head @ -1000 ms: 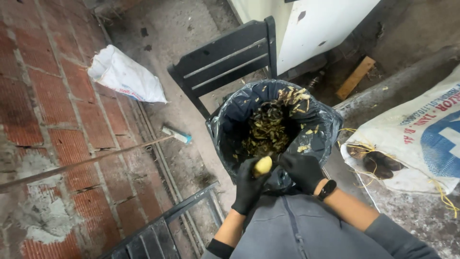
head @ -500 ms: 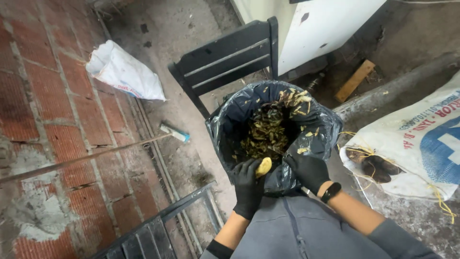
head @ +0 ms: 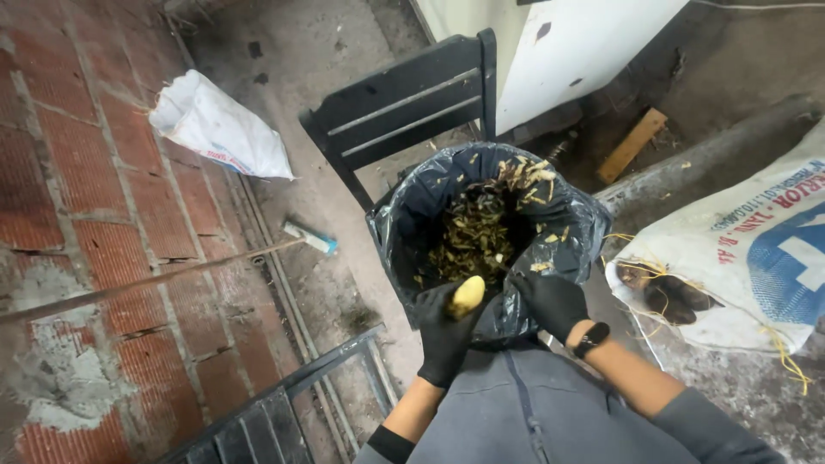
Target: Peeling potatoes over a trash can using a manual peeler.
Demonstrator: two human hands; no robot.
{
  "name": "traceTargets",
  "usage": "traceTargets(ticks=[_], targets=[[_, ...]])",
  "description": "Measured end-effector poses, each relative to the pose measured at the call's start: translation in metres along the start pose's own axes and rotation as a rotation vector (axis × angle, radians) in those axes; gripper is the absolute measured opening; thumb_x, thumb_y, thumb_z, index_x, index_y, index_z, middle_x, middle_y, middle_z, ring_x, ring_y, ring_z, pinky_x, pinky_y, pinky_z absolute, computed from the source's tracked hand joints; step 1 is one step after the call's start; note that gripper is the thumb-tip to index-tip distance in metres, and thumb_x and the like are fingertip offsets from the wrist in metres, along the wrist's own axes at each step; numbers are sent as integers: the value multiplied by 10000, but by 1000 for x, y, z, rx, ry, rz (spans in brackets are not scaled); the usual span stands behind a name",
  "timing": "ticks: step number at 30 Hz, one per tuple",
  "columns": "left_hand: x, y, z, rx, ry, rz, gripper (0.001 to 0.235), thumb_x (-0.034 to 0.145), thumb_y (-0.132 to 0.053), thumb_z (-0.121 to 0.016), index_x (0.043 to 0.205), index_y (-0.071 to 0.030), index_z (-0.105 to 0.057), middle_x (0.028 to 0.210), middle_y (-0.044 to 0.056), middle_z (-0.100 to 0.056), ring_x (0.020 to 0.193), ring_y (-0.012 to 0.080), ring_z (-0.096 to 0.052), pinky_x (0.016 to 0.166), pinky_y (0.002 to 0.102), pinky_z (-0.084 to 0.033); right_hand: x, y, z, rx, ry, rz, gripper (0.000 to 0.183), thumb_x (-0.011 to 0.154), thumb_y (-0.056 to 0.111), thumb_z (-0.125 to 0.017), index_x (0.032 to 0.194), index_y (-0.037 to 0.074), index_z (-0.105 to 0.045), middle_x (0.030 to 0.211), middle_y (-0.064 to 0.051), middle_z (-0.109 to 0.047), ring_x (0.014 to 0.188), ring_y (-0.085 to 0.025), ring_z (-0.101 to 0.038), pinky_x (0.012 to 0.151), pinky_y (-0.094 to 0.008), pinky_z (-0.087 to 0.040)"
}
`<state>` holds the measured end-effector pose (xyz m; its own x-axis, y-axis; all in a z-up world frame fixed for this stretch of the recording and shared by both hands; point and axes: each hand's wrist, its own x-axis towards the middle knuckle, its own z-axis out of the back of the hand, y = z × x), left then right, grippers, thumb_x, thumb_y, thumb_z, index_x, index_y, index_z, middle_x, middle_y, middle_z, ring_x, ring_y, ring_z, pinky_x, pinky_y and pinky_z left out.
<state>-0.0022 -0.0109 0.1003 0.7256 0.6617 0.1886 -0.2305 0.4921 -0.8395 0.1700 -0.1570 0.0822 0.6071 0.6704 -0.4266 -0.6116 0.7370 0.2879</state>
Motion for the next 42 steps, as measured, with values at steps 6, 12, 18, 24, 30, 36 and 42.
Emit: traceTargets(ticks=[6, 12, 18, 24, 30, 36, 42], targets=[[-1, 61, -23, -929, 47, 804, 471, 825, -103, -798, 1259, -21, -636, 1120, 149, -708, 989, 265, -683, 852, 359, -578, -12, 1, -17, 316, -198, -16, 389, 980, 465, -526, 969, 143, -744, 783, -196, -705, 756, -406, -687, 661, -527, -503], [8, 23, -9, -1020, 89, 669, 572, 852, -67, -756, 1387, -15, -560, 1285, 123, -673, 1158, 192, -674, 950, 283, -583, -10, 0, -54, 670, -305, 126, 319, 981, 354, -551, 1026, 83, -713, 874, -227, -699, 809, -430, -684, 636, -514, -521], [5, 13, -17, -613, 192, 263, 701, 771, -64, -796, 1401, -25, -490, 1322, 160, -640, 1214, 263, -633, 990, 378, -531, -16, 9, -29, 380, -237, 182, 248, 970, 329, -574, 980, 123, -712, 790, -175, -697, 738, -403, -683, 617, -511, -499], [6, 0, -12, -119, 168, 222, 541, 783, -179, -854, 1267, -53, -648, 1134, 198, -740, 1040, 341, -727, 854, 396, -577, -32, 22, 8, 145, -307, 443, 192, 911, 348, -611, 859, 194, -713, 749, -80, -698, 617, -330, -680, 527, -455, -505], [-11, 4, -7, -153, 153, 141, 485, 833, -238, -847, 1249, -48, -684, 1133, 184, -740, 1024, 335, -731, 886, 404, -579, -10, 2, -10, -29, -250, 172, 255, 962, 404, -614, 863, 193, -718, 739, -81, -706, 647, -327, -688, 579, -455, -525], [-6, -16, 12, -174, 242, 405, 516, 856, -300, -807, 1297, -70, -671, 1201, 168, -726, 1065, 302, -730, 882, 388, -574, -19, -1, -5, -4, -338, 483, 223, 913, 383, -618, 915, 173, -692, 749, -109, -699, 616, -341, -679, 554, -467, -525], [0, -24, 17, -182, 209, 425, 480, 816, -268, -834, 1214, -32, -706, 1101, 171, -773, 978, 249, -768, 853, 350, -590, -10, 4, -2, -90, -255, 257, 165, 947, 327, -611, 943, 218, -735, 720, -100, -682, 642, -348, -678, 521, -491, -506]])
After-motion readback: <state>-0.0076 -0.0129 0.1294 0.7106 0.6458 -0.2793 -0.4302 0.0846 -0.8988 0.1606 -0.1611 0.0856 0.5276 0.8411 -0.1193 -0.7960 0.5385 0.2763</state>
